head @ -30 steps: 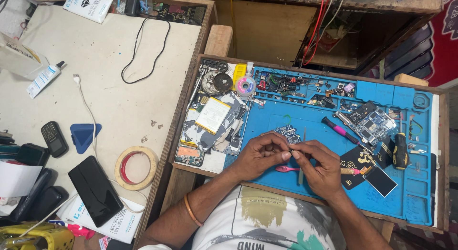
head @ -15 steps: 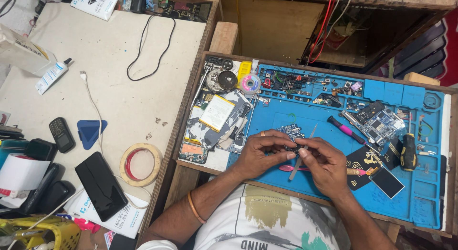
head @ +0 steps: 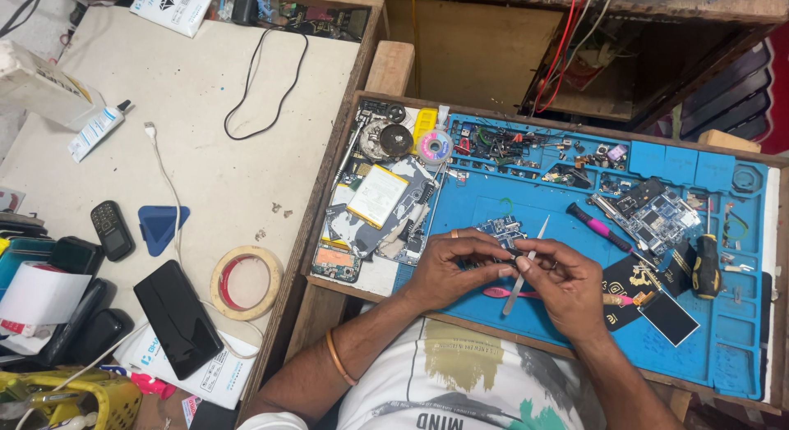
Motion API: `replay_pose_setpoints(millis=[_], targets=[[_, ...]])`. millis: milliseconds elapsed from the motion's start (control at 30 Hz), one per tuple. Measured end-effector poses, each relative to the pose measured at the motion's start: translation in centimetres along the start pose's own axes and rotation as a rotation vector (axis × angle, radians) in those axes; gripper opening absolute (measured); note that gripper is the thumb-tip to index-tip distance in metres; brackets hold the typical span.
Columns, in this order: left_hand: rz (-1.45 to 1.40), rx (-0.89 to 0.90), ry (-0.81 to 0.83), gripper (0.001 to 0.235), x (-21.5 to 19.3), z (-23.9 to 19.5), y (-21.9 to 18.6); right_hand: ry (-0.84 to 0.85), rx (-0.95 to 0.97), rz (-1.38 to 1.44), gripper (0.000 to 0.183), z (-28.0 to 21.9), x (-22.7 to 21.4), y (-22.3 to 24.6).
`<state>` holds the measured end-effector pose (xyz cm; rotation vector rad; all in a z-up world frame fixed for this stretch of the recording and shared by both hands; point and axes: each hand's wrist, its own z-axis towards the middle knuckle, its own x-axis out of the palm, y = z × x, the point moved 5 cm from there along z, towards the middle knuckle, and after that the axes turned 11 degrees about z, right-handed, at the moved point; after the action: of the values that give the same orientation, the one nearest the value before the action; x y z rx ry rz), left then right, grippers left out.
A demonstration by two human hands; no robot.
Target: The person uses a toothbrush to clean a small electronic component, then uses tweezers to manipulate and adjust parts on a circuit board. The person repeatedly picks up and places down the component while working at a cluttered workbench.
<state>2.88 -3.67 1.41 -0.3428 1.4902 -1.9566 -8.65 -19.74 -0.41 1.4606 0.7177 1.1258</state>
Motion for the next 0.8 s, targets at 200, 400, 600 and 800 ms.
replay_pose_setpoints(millis=[200, 400, 600, 800], targets=[[-0.147, -0.093, -0.03, 0.028, 0.4, -0.1, 1.2, -0.032, -0.001, -0.024, 0.031, 0.1, -0.1, -0.2], [-0.347, -0.167, -0.025, 0.018, 0.5, 0.0, 1.9, -0.022, 0.054, 0.0, 0.025, 0.1, -0.1, -1.0], [-0.198, -0.186, 0.048, 0.026, 0.8, -0.2, 1.8, -0.049, 0.04, -0.061, 0.021, -0.1, -0.4, -1.1], [-0.196, -0.189, 0.08, 0.026, 0.7, -0.1, 1.8, -0.047, 0.034, -0.086, 0.018, 0.1, -0.3, -0.8]])
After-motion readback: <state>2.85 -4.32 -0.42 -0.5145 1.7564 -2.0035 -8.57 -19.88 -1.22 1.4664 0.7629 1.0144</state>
